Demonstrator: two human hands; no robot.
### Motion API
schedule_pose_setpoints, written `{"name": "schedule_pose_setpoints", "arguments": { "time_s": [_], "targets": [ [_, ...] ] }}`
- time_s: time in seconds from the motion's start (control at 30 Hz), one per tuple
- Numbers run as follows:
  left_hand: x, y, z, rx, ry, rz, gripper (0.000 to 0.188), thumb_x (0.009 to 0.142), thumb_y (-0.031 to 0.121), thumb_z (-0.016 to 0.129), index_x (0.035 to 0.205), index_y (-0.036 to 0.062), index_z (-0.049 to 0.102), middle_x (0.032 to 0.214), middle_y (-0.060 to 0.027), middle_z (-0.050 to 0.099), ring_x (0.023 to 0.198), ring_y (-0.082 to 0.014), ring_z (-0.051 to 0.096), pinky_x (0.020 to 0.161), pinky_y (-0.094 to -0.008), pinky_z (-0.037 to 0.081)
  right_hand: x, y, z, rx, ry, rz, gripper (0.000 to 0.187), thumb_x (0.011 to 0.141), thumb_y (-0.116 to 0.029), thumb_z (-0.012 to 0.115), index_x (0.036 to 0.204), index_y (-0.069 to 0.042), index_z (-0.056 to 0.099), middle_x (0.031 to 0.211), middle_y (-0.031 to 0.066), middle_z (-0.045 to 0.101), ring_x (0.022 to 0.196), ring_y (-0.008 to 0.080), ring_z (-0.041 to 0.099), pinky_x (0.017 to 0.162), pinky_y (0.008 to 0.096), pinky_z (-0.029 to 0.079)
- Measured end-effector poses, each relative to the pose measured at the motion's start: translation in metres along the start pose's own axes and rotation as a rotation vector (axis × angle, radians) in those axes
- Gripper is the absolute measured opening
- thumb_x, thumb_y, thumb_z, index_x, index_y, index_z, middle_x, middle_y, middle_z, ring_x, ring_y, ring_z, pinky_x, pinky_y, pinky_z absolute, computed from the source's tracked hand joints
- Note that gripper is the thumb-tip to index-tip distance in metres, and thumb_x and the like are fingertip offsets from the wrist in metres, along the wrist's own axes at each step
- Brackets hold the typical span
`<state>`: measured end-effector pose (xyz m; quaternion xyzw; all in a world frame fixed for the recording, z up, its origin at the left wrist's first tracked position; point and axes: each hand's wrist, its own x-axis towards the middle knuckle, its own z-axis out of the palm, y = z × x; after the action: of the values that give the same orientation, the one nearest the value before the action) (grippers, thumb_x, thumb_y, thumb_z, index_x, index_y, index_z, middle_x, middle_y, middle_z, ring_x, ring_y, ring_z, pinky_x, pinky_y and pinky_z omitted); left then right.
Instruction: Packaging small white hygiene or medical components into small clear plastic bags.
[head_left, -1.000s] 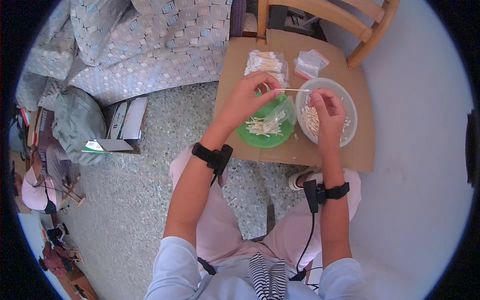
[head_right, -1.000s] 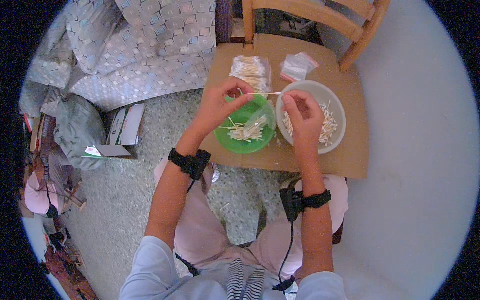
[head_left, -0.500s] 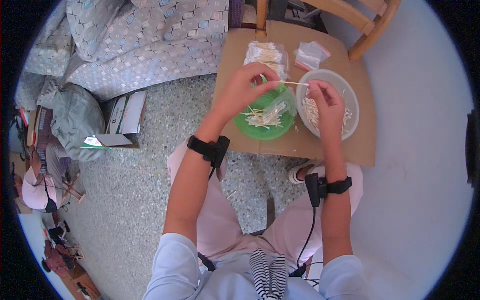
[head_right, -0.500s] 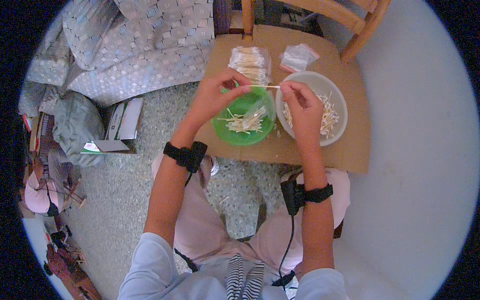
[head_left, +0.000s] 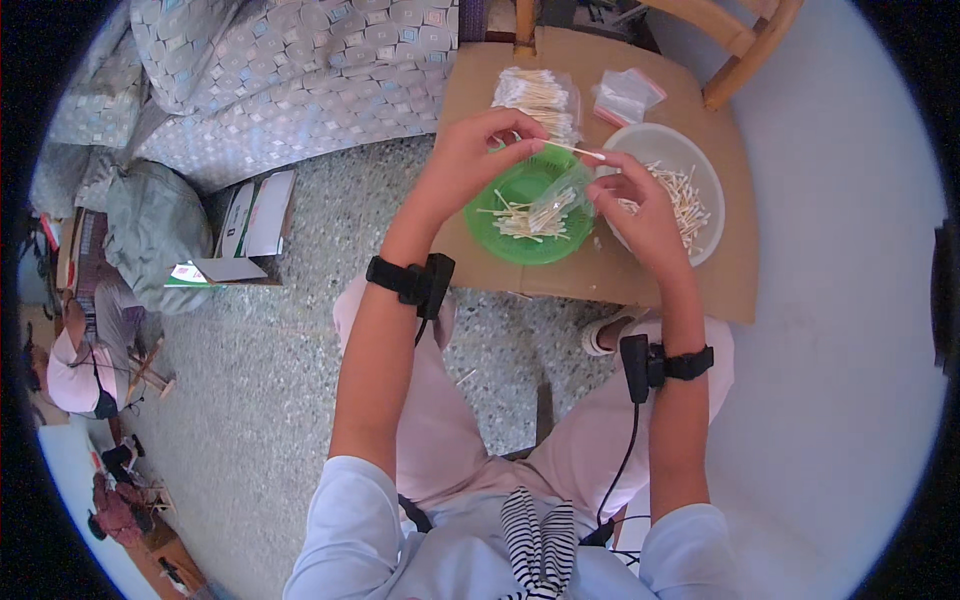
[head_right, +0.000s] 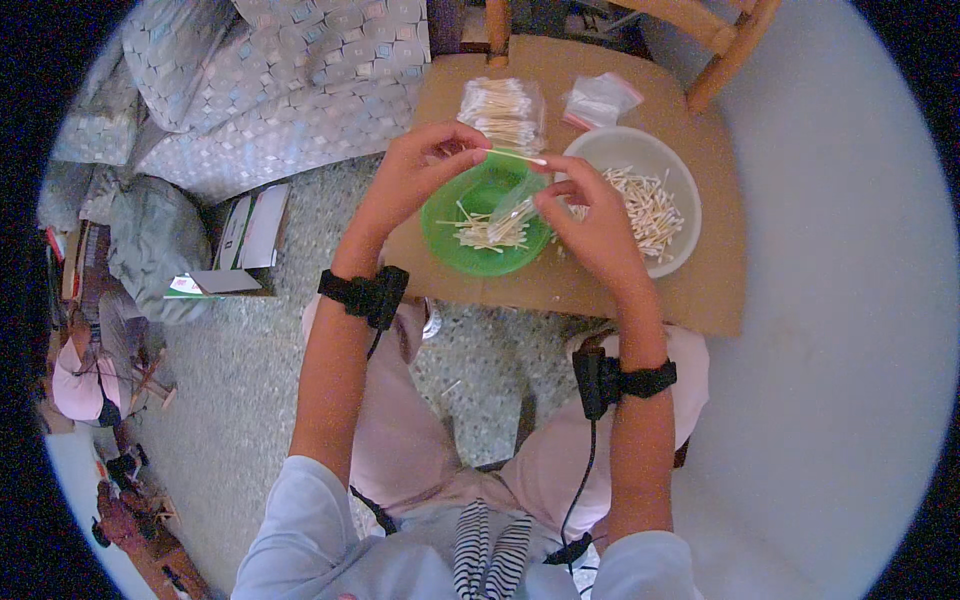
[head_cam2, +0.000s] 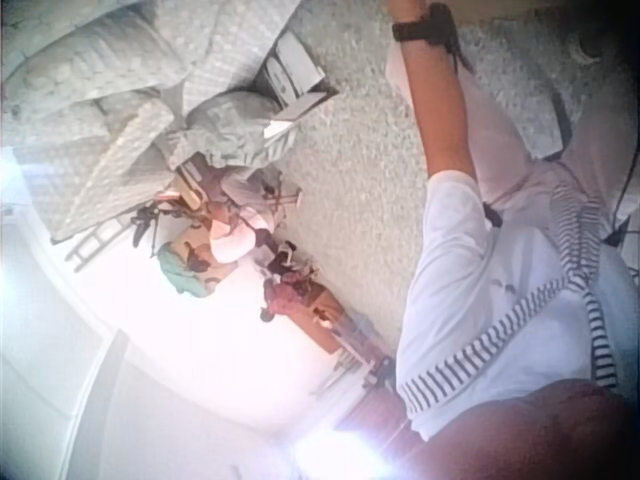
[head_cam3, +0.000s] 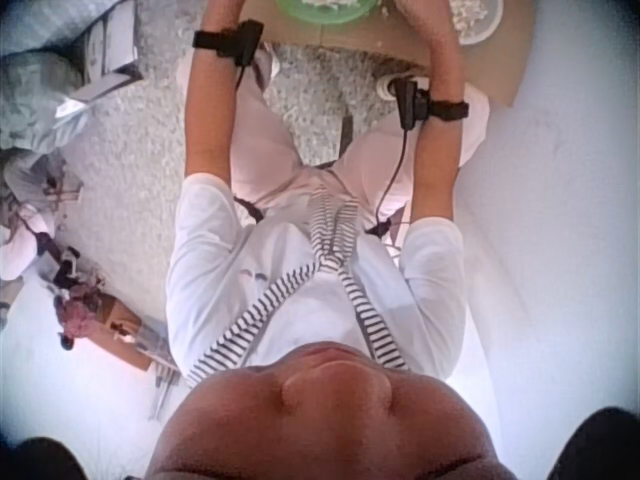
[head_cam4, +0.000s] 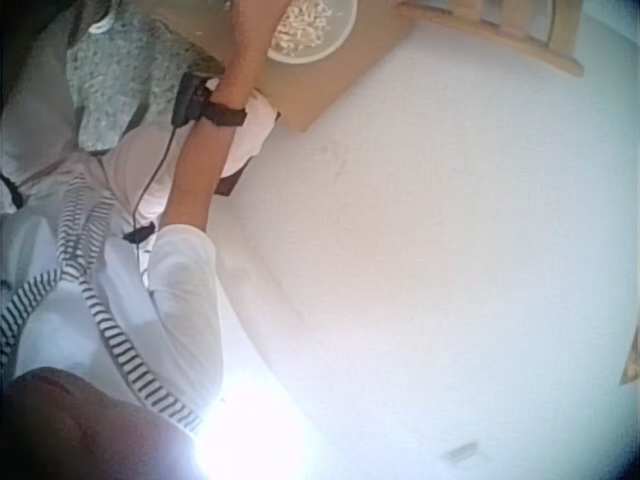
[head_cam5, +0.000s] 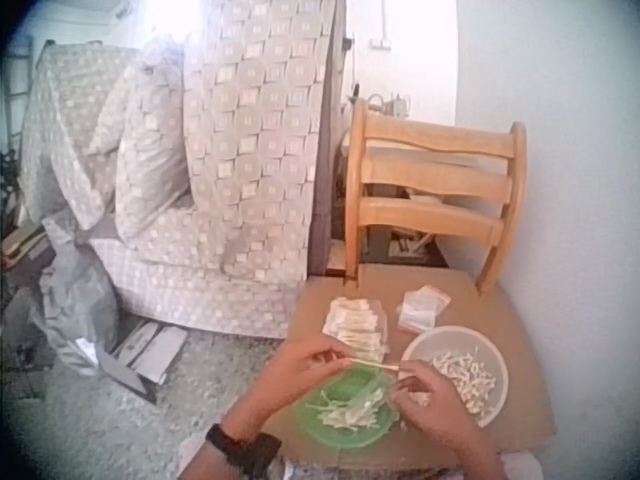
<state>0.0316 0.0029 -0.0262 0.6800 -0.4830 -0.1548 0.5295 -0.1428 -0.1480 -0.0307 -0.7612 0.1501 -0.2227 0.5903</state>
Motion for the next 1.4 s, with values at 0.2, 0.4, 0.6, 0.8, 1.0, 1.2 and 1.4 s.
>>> {"name": "schedule_pose_setpoints", "arguments": {
  "time_s": [0.2,0.4,0.6,0.8,1.0,1.2,1.4],
  "targets": [
    [0.0,-0.001,-0.007,0.015,0.0,-0.063,0.019,0.087,0.02,0.066,0.096,0.0026,0.067,0.088,-0.0015,0.067,0.08,-0.0098,0.06,0.073,-0.0245,0.047,0.001,0.001,-0.002,-0.147,0.055,-0.009,0.023,0.086,-0.013,0.063,0.107,-0.006,0.064,0.099,0.0029,0.066,0.086,0.0118,0.06,0.081,0.028,0.048],
    [0.0,-0.002,0.003,0.101,-0.093,0.014,0.021,0.086,0.023,0.066,0.094,0.0032,0.067,0.087,-0.0011,0.066,0.082,-0.0103,0.059,0.075,-0.0265,0.046,0.002,0.006,-0.003,-0.102,0.015,-0.004,0.021,0.087,-0.016,0.064,0.105,-0.004,0.065,0.092,0.0035,0.067,0.079,0.0121,0.061,0.076,0.0267,0.049],
    [0.003,0.002,0.014,-0.02,-0.078,-0.003,0.022,0.086,0.025,0.066,0.096,0.0053,0.067,0.088,-0.0025,0.067,0.083,-0.0118,0.059,0.074,-0.0276,0.046,0.005,0.002,0.002,0.114,0.185,0.0,0.021,0.088,-0.015,0.063,0.102,0.001,0.066,0.09,0.0037,0.067,0.078,0.0108,0.061,0.075,0.0247,0.049],
    [0.003,0.01,0.041,0.004,-0.027,0.028,0.032,0.084,0.028,0.068,0.109,0.0084,0.065,0.098,-0.0076,0.067,0.088,-0.0186,0.061,0.08,-0.0306,0.046,0.01,0.01,-0.014,0.085,0.326,-0.001,0.019,0.088,-0.014,0.063,0.102,-0.002,0.067,0.091,0.0047,0.067,0.08,0.0115,0.062,0.072,0.0241,0.049],
    [-0.003,-0.015,0.059,0.378,-0.007,0.196,0.057,0.077,0.032,0.072,0.126,0.0081,0.054,0.117,-0.0145,0.06,0.103,-0.0295,0.059,0.087,-0.0392,0.046,0.011,0.017,-0.024,-0.073,0.385,-0.05,0.018,0.086,-0.014,0.067,0.099,-0.002,0.07,0.089,0.0044,0.069,0.074,0.011,0.062,0.069,0.0239,0.049],
    [-0.006,-0.02,0.067,0.231,-0.146,-0.064,0.053,0.078,0.033,0.072,0.121,0.0051,0.058,0.112,-0.0149,0.064,0.102,-0.0283,0.061,0.088,-0.0361,0.046,0.006,0.011,-0.024,-0.307,0.389,-0.006,0.017,0.085,-0.014,0.067,0.097,-0.003,0.071,0.085,0.0047,0.07,0.074,0.0093,0.062,0.069,0.0249,0.049],
    [-0.005,-0.013,0.058,0.136,-0.125,-0.046,0.046,0.082,0.032,0.069,0.117,0.0026,0.062,0.108,-0.0155,0.066,0.097,-0.0261,0.064,0.087,-0.0348,0.047,0.008,0.015,-0.027,-0.161,0.337,0.009,0.018,0.084,-0.013,0.068,0.097,-0.002,0.07,0.087,0.0042,0.069,0.075,0.0093,0.062,0.069,0.0237,0.048]
  ]
}}
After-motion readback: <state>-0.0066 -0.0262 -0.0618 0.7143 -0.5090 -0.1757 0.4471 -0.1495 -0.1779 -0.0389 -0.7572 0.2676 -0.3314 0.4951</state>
